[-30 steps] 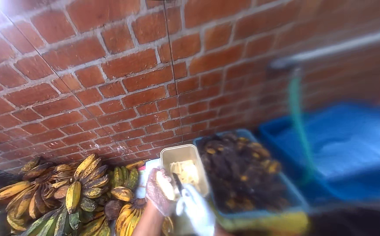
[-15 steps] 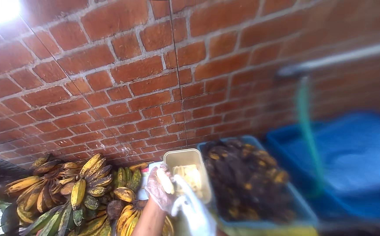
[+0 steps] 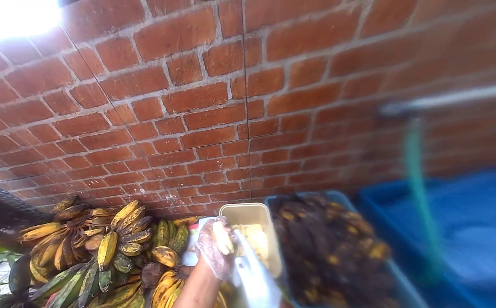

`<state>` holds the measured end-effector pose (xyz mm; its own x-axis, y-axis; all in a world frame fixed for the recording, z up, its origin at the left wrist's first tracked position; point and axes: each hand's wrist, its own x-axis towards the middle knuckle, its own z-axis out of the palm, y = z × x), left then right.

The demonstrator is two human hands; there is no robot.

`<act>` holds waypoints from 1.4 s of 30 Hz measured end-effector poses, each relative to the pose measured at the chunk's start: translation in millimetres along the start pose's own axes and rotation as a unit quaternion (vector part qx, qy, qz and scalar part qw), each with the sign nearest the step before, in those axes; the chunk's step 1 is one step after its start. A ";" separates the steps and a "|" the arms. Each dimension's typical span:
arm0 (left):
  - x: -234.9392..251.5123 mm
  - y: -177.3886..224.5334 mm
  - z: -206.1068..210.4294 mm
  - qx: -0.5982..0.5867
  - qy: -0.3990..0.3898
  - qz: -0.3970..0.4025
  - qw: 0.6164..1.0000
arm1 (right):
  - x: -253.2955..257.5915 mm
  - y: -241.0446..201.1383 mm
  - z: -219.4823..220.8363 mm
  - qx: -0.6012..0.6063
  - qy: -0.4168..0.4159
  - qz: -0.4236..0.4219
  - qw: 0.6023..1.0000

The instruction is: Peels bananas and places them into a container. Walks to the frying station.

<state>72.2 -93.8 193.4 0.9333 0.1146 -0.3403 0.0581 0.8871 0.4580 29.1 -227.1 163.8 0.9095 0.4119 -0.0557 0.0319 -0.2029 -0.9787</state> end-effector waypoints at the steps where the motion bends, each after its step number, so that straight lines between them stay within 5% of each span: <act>1: -0.6 0.0 0.5 0.003 0.002 0.004 1.000 | 1.6 -0.2 0.6 0.004 0.004 0.011 1.000; 8: -0.6 0.7 -0.1 0.076 0.047 0.004 0.996 | -2.6 -2.1 1.0 -0.036 0.042 -0.024 0.998; 32: 21.3 -13.5 -30.5 0.157 0.045 0.088 0.983 | 47.2 10.7 12.6 -0.156 -0.007 0.096 0.983; 38: 24.6 -21.9 -59.7 0.113 0.048 -0.007 0.992 | 81.0 22.4 0.4 -0.334 0.021 0.164 0.928; 42: 34.8 -33.0 -77.1 0.096 0.037 -0.055 0.993 | 91.6 24.6 -17.8 -0.333 0.072 0.177 0.923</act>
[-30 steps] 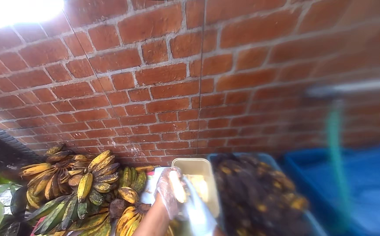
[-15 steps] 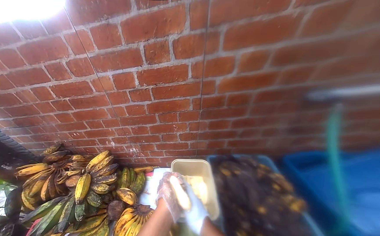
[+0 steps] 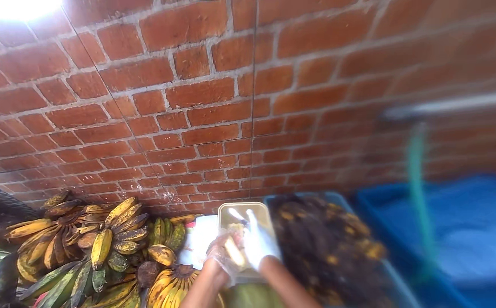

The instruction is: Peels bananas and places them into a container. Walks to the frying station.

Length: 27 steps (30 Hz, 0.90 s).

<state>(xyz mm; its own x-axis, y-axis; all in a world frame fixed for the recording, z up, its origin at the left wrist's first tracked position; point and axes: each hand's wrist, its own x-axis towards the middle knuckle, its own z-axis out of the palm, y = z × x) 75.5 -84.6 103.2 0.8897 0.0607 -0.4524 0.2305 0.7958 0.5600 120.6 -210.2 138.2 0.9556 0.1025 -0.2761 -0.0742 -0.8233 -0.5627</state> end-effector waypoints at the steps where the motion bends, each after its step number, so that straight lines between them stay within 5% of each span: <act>1: 3.7 -3.5 -1.5 0.015 0.011 0.011 1.000 | 3.5 7.3 0.1 0.052 -0.017 -0.009 0.998; 4: 15.4 -11.7 -7.5 0.116 0.055 0.072 0.989 | 14.9 27.5 19.9 0.187 -0.078 -0.026 0.979; 12: 36.9 -13.2 -19.0 0.421 0.089 0.187 0.883 | 14.8 35.8 23.8 0.222 -0.100 -0.073 0.967; 14: 37.0 -11.1 -15.9 0.418 0.104 0.198 0.881 | 16.5 39.5 20.4 0.255 -0.091 -0.065 0.960; 17: 34.5 -5.2 -4.9 0.221 0.089 0.175 0.955 | 18.7 42.7 11.7 0.252 -0.066 -0.038 0.965; 20: 36.5 -2.0 -16.4 0.118 0.057 0.156 0.979 | 22.3 48.3 4.7 0.180 -0.023 -0.024 0.983; 25: 39.1 0.9 -19.4 0.157 0.073 0.168 0.971 | 23.5 62.0 6.5 0.202 0.013 -0.036 0.979; 27: 39.2 2.4 -9.4 0.361 0.175 0.184 0.897 | 19.4 66.3 8.0 0.226 0.024 -0.041 0.973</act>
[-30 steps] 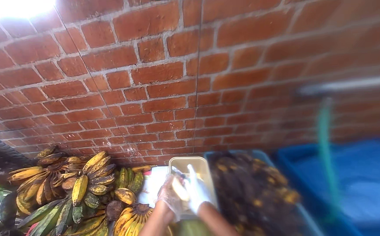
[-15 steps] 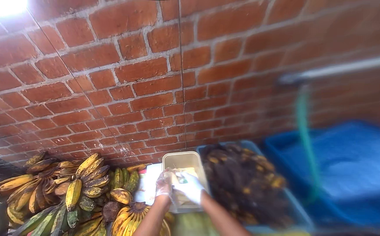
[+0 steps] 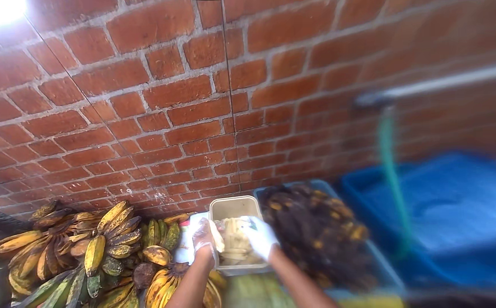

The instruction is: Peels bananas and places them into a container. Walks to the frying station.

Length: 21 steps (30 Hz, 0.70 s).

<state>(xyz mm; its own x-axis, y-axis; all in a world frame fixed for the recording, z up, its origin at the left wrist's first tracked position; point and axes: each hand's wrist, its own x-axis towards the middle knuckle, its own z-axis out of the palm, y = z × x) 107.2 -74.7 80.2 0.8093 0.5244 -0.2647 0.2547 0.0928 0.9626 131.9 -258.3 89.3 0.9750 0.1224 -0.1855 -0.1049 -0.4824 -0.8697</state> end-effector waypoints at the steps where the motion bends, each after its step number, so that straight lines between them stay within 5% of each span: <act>1: -0.8 3.8 2.6 0.128 0.021 0.015 0.991 | -3.2 -4.1 -3.3 0.008 -0.012 0.009 1.000; 3: 5.8 2.4 6.7 0.279 0.027 0.044 0.959 | -6.6 -6.5 -4.3 0.025 -0.018 0.032 0.999; 5: 14.3 1.8 10.4 0.299 0.014 0.063 0.952 | -9.3 -4.4 -2.3 0.056 -0.012 0.056 0.997; 9: 18.1 17.4 4.6 0.075 -0.090 -0.003 0.993 | -25.0 -3.9 -1.6 0.132 -0.047 0.076 0.987; 13: 7.3 27.5 -44.3 -0.008 -0.093 -0.037 0.995 | -55.1 -2.2 6.0 -0.037 -0.160 -0.001 0.986; 17: -24.5 -24.4 -100.2 -0.018 -0.062 -0.145 0.987 | -85.7 25.6 44.1 -0.150 -0.295 -0.004 0.944; 21: -77.9 -95.3 -101.9 0.034 -0.235 -0.268 0.934 | -88.4 48.3 82.5 -0.265 -0.335 -0.013 0.904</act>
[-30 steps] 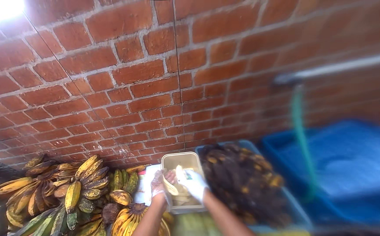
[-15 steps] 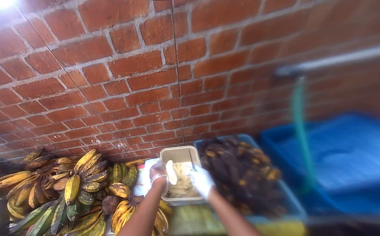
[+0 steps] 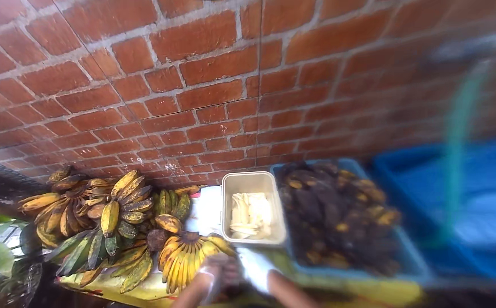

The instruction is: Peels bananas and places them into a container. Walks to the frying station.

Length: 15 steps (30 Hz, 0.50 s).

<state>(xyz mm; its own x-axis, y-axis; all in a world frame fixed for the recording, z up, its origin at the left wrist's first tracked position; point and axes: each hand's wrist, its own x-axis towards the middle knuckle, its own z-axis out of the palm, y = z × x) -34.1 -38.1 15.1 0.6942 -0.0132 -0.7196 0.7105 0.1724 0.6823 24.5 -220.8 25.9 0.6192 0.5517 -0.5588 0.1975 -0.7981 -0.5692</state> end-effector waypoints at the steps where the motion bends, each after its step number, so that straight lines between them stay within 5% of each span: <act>1: 3.4 -12.5 7.4 0.062 -0.028 0.006 0.998 | 6.2 -2.9 1.4 -0.015 -0.004 0.002 1.000; 6: 21.4 -26.3 38.3 0.483 0.027 0.044 0.874 | 12.3 -47.3 -16.5 -0.064 -0.039 0.043 0.996; 11: 21.3 -51.6 30.0 0.333 0.136 0.047 0.932 | 30.3 -62.4 -6.7 -0.101 -0.057 0.050 0.992; 15: 19.9 -49.3 25.9 0.423 0.105 0.028 0.900 | 38.8 -52.3 1.6 -0.099 -0.053 0.069 0.991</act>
<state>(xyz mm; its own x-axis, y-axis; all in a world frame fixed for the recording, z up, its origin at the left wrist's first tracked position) -52.2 -72.3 -29.5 0.7572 0.1741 -0.6296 0.5707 -0.6450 0.5081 37.0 -157.3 33.1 0.5697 0.4484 -0.6888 0.2682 -0.8936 -0.3599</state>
